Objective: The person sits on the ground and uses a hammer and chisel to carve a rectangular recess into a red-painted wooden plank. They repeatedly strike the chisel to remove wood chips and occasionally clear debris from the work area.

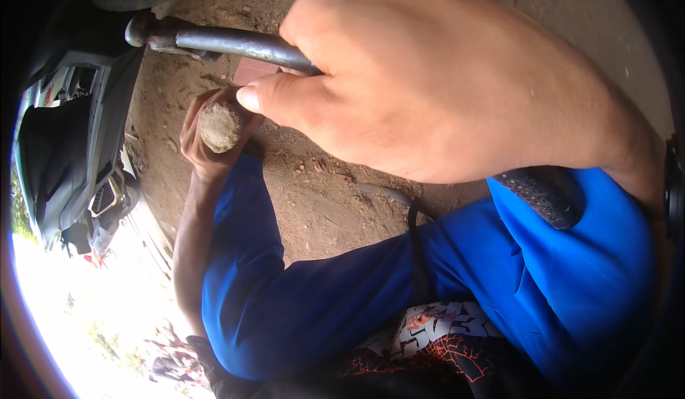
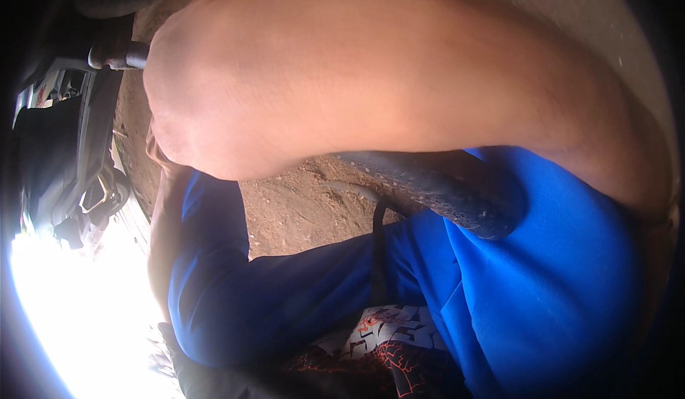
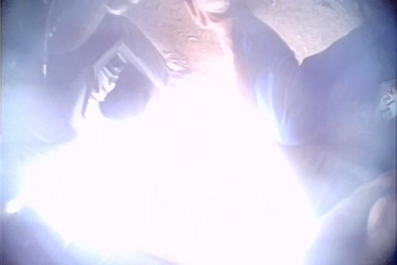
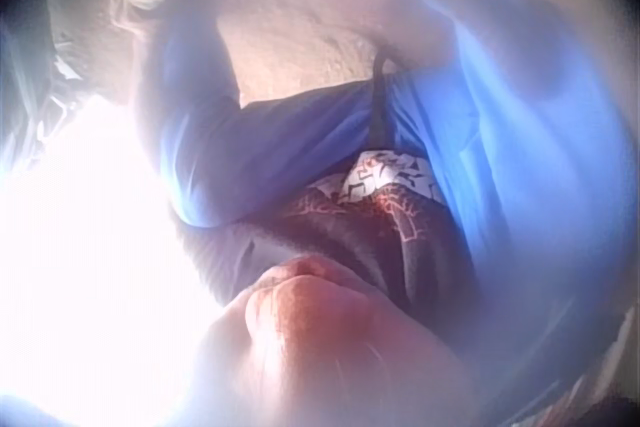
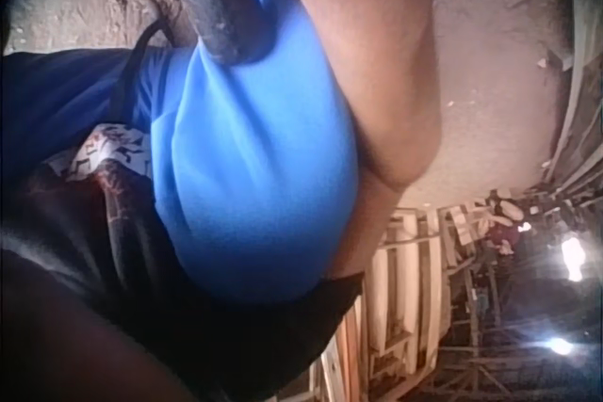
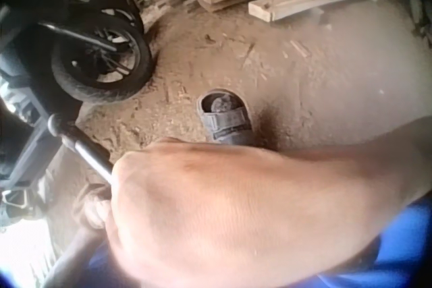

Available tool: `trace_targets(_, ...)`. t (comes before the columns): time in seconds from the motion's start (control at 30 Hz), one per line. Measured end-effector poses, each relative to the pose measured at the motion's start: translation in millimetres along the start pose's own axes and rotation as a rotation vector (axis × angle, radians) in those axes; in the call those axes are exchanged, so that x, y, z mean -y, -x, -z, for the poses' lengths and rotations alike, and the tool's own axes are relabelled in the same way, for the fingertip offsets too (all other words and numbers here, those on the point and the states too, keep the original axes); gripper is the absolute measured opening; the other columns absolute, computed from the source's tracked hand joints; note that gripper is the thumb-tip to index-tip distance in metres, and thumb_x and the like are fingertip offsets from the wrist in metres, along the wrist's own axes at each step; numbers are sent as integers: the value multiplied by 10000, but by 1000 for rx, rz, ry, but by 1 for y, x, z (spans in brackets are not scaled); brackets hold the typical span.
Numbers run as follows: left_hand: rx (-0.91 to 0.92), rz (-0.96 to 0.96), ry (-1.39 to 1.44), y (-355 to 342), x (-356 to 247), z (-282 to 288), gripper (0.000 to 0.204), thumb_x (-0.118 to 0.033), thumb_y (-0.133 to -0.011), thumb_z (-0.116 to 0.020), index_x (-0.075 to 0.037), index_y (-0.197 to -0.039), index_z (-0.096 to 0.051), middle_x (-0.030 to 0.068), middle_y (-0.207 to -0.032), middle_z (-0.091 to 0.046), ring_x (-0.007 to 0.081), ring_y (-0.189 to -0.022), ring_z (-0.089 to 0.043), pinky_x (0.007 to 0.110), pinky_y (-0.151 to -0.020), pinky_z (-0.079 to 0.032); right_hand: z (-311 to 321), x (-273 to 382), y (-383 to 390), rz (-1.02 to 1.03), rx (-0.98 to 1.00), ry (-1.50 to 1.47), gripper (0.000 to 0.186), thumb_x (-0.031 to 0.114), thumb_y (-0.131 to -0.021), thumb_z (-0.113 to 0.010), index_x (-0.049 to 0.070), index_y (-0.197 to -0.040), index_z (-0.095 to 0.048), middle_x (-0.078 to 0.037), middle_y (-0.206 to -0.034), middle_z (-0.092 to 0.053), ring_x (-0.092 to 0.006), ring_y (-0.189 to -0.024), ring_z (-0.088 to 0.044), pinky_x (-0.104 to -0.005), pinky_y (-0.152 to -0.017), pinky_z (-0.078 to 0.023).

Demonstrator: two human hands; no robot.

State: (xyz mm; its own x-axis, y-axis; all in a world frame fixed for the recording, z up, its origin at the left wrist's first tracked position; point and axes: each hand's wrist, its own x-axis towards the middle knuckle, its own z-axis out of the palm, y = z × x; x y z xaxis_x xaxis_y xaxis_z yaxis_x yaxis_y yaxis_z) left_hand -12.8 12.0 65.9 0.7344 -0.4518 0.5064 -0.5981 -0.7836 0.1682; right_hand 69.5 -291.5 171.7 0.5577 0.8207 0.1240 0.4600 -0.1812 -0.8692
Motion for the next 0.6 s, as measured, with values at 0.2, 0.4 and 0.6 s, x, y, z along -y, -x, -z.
trace_targets(0.2, -130, 440, 336, 6, -28, -24, 294, -205, -850, -776, 3, -1030, -670, 106, -940, -732, 249, -870, -726, 381, -752, -597, 1, -4, 5, 14, -6, 13, 358, 256, -979, -621, -12, -742, -608, -69, -543, -464, -199, -478, -493, -361, -488, -411)
trace_targets(0.4, 155, -185, -5, 24, -13, -39, 252, -225, -903, -709, -21, -1041, -656, 112, -993, -724, 247, -890, -724, 406, -779, -593, 6, -10, 12, 45, 5, 50, 359, 246, -974, -622, -15, -728, -604, -88, -541, -472, -222, -480, -509, -374, -498, -431)
trace_targets(0.6, 189, -80, 60, 12, -3, -33, 297, -200, -834, -747, -36, -1061, -650, 133, -1053, -685, 302, -905, -667, 443, -772, -538, -4, -22, 19, 465, -241, 412, 368, 226, -970, -618, -20, -697, -589, -111, -542, -460, -250, -475, -517, -398, -493, -444)
